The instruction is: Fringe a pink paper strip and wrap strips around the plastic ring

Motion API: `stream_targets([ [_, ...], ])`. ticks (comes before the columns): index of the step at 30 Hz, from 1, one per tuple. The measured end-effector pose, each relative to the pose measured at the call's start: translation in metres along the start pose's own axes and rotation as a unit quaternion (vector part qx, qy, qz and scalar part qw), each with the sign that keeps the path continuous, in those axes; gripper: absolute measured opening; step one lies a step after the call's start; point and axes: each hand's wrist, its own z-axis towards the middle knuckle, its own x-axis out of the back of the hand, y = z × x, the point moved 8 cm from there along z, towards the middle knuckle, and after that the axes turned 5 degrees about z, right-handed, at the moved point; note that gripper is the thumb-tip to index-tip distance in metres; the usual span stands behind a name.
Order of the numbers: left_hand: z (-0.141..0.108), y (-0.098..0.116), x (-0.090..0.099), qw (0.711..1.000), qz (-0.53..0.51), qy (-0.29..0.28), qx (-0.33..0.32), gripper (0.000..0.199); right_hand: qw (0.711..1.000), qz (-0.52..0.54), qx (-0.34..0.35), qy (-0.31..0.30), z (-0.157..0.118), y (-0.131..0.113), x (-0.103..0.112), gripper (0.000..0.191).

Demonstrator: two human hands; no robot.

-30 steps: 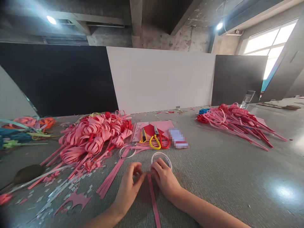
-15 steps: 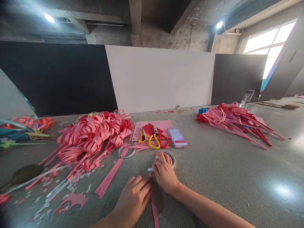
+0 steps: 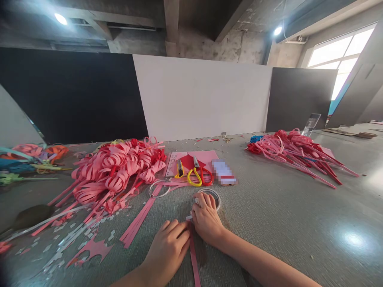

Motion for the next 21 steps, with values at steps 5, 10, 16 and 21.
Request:
stream_targets([
  [5,-0.0006,-0.0011,-0.0006,1.0,-0.008,0.0,0.007,0.011,1.0,0.0,0.003,-0.004,-0.0002,-0.0015,0.001,0.016],
  [10,-0.0005,-0.0028,-0.0006,1.0,-0.016,0.002,0.012,0.012,1.0,-0.005,0.006,-0.005,-0.0002,-0.0026,0.0016,0.016],
  [16,-0.0011,-0.002,0.0002,0.999,-0.02,0.023,0.01,0.012,1.0,-0.014,-0.002,-0.003,0.0002,-0.002,0.001,0.017],
  [21,-0.0018,-0.0046,0.0004,0.999,-0.032,0.008,0.027,0.014,1.0,-0.019,-0.002,0.001,0.0,-0.0018,0.0009,0.014],
])
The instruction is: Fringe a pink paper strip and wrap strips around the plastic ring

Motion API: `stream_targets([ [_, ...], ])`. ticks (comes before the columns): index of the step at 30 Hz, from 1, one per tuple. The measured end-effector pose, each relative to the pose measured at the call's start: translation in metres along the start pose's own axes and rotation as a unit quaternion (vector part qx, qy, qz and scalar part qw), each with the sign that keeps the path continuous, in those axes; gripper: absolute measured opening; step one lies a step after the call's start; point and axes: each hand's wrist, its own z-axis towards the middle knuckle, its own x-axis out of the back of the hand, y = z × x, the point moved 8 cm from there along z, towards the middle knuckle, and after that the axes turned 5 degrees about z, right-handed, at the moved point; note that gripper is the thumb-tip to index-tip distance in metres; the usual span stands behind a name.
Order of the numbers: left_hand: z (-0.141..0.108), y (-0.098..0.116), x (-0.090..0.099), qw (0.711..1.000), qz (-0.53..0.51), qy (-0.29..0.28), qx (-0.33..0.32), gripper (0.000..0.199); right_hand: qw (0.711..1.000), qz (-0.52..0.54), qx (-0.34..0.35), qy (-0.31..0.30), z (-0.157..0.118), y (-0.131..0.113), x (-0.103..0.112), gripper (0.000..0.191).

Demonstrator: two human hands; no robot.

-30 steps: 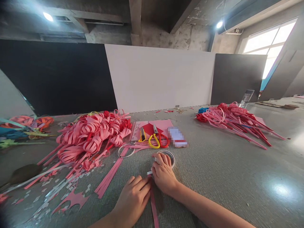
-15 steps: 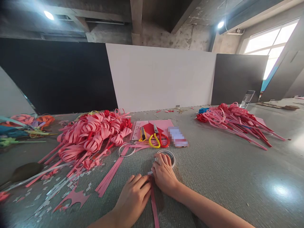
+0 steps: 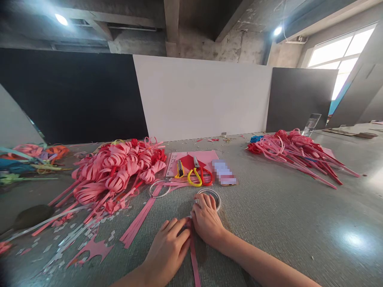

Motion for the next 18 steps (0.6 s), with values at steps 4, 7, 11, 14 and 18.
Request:
stream_targets([
  [4,0.0,-0.002,0.001,1.0,-0.011,-0.017,0.01,0.014,1.0,0.005,0.006,0.006,-0.001,0.0,0.0,0.012],
  [7,0.0,-0.001,0.0,1.0,-0.011,-0.024,0.008,0.015,1.0,0.009,0.009,0.005,-0.001,0.0,0.0,0.012],
  [11,0.001,-0.004,0.002,0.998,-0.057,-0.011,0.016,0.018,1.0,0.025,0.015,0.009,-0.001,-0.002,0.002,0.012],
  [14,0.002,-0.017,0.007,0.984,-0.163,0.043,0.06,0.019,0.998,0.05,0.016,0.028,0.0,-0.003,0.007,0.015],
  [18,0.002,-0.047,0.007,0.937,-0.285,0.1,0.173,0.014,0.994,0.088,0.04,0.048,-0.001,-0.009,0.015,0.017],
])
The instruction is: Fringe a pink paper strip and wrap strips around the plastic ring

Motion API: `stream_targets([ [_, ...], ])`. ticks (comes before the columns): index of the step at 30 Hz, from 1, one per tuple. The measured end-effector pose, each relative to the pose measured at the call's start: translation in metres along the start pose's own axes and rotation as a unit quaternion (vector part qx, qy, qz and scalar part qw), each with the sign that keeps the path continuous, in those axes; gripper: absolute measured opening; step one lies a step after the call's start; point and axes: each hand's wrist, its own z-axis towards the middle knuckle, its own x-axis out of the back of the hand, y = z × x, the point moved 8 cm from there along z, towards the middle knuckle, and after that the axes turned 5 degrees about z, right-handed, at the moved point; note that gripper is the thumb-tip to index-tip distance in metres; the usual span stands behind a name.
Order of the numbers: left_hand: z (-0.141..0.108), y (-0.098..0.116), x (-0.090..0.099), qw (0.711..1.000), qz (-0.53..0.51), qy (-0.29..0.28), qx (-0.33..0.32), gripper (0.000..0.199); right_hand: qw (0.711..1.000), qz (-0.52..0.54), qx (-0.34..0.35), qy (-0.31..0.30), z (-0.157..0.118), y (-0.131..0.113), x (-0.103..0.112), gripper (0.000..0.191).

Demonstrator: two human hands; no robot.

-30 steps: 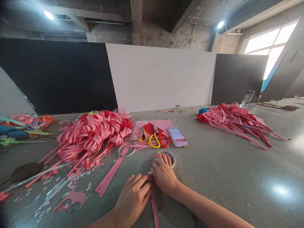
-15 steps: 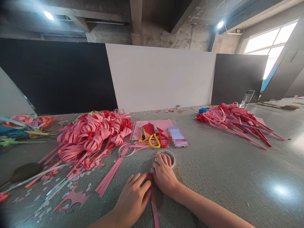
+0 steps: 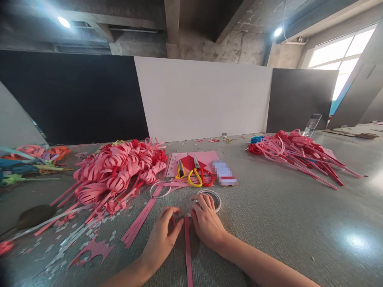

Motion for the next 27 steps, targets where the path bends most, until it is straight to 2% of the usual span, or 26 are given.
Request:
stream_targets([
  [2,0.004,-0.006,0.0,0.999,-0.033,-0.013,0.031,0.013,1.0,0.017,0.023,-0.006,-0.001,-0.006,0.001,0.015],
  [7,0.006,-0.001,-0.007,0.995,-0.071,-0.069,0.022,0.012,0.997,0.042,0.056,-0.023,-0.002,-0.017,0.002,0.014],
  [10,0.004,-0.002,-0.007,0.995,-0.075,-0.065,0.022,0.014,0.997,0.035,0.055,-0.03,-0.002,-0.017,0.001,0.014],
  [16,0.003,-0.004,-0.01,0.994,-0.075,-0.077,0.022,0.016,1.0,-0.009,0.013,0.017,-0.002,-0.011,0.008,0.017],
  [19,0.004,-0.006,-0.01,0.993,-0.084,-0.08,0.038,0.016,1.0,-0.016,0.009,0.022,-0.002,-0.011,0.01,0.019],
  [23,0.004,-0.008,-0.01,0.992,-0.09,-0.072,0.051,0.016,0.999,0.001,0.037,0.0,-0.002,-0.017,0.011,0.027],
  [27,0.005,-0.01,-0.012,0.991,-0.1,-0.074,0.051,0.018,0.997,0.032,0.061,-0.044,-0.002,-0.023,0.007,0.017],
])
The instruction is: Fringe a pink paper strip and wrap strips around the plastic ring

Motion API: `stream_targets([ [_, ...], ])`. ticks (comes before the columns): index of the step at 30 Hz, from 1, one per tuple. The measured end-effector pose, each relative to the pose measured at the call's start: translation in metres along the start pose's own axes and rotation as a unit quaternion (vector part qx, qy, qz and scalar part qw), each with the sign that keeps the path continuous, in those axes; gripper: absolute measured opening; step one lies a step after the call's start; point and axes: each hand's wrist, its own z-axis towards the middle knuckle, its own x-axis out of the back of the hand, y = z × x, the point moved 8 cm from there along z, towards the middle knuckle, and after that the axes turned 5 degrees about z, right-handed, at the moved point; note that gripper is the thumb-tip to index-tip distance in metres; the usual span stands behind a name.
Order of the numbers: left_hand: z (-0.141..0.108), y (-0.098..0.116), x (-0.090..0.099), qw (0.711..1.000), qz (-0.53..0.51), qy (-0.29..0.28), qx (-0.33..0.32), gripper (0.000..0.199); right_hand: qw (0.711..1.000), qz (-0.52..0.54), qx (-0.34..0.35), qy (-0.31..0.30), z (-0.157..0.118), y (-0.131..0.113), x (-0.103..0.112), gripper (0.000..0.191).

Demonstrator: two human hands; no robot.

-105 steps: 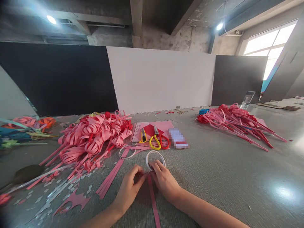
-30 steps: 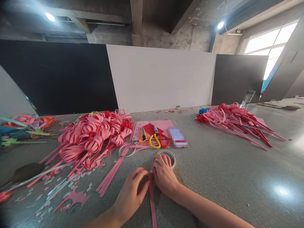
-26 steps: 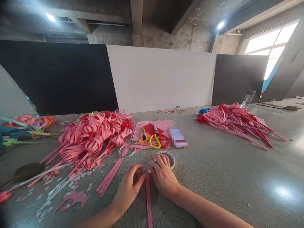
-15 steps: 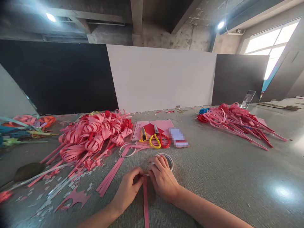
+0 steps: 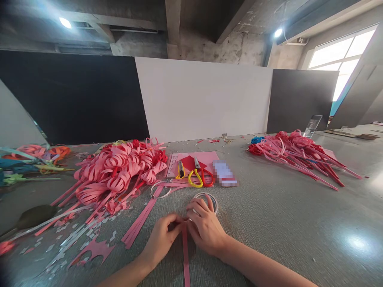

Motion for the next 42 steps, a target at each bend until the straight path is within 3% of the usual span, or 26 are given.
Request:
stream_targets([
  [14,-0.002,0.008,0.002,0.999,0.036,-0.001,-0.017,0.021,1.0,-0.003,-0.005,-0.003,-0.001,0.001,-0.006,0.013],
  [21,-0.001,0.002,0.0,0.999,0.04,-0.009,0.006,0.017,0.999,-0.016,0.039,-0.012,-0.003,-0.005,-0.01,0.016],
  [26,0.002,-0.004,0.0,1.0,-0.011,-0.011,0.023,0.016,0.997,-0.037,0.058,0.021,-0.005,-0.01,-0.005,0.013],
  [32,0.007,-0.021,0.018,0.991,-0.084,0.076,0.066,0.022,0.992,-0.036,0.104,0.069,-0.008,-0.022,0.006,0.016],
  [37,0.006,-0.018,0.019,0.992,-0.071,0.084,0.058,0.023,0.999,0.031,0.007,0.038,-0.003,0.0,0.0,0.02],
  [42,0.004,-0.013,0.018,0.995,-0.051,0.068,0.058,0.024,0.998,0.035,-0.045,0.013,-0.004,0.018,-0.01,0.051],
])
